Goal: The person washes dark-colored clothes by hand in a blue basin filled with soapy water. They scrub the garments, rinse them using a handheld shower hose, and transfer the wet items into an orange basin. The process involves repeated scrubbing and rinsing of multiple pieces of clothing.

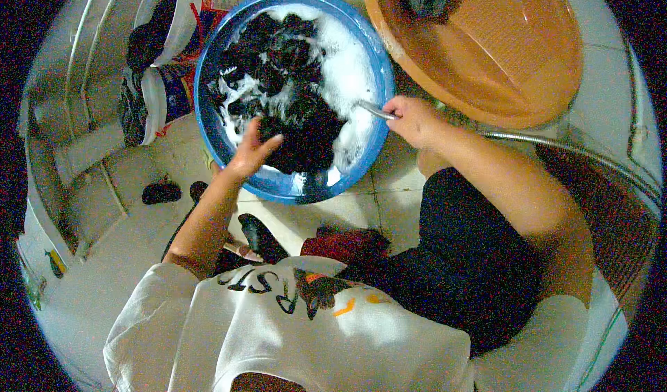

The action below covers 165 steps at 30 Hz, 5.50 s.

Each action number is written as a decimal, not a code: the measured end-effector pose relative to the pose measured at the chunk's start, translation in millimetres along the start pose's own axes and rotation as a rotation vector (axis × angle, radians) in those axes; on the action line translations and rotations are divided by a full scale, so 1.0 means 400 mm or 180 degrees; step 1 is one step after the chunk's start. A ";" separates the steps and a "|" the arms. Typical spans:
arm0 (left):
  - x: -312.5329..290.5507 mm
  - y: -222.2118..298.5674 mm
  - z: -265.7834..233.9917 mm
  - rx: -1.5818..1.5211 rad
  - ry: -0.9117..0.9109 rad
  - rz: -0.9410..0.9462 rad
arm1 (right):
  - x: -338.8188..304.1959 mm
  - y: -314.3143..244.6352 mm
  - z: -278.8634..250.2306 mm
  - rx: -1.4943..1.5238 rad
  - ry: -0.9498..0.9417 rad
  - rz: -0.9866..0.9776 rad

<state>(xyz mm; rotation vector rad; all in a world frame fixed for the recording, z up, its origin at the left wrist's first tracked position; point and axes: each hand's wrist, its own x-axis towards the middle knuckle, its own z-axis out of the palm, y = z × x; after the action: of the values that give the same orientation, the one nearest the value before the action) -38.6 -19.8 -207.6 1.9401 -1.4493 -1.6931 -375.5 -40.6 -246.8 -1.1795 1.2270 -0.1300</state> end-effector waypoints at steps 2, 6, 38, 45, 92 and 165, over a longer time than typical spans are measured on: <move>0.080 -0.015 0.045 0.1981 0.0236 0.0539 | 0.002 0.026 0.010 0.0165 0.0052 0.0041; 0.161 0.017 0.131 0.3099 0.0145 0.0832 | -0.001 0.017 0.010 -0.0014 0.0175 -0.0018; 0.216 -0.141 0.074 0.1842 0.0565 0.0295 | 0.016 0.056 0.020 -0.0073 0.0194 -0.0254; 0.188 0.045 0.089 0.1588 0.1765 0.1789 | 0.008 0.040 0.012 -0.0205 0.0153 0.0121; 0.043 0.380 0.002 0.0281 0.0863 0.1037 | -0.001 -0.001 -0.046 -0.0286 0.0063 -0.0125; 0.054 -0.189 0.115 0.0486 -0.0146 -0.0160 | -0.103 -0.130 -0.054 -0.1655 0.0821 -0.0862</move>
<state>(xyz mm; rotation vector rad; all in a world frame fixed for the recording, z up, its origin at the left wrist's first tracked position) -39.7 22.4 -288.2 2.0437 -1.6028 -1.7044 -383.4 -50.9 -178.2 -1.8270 1.3639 -0.1745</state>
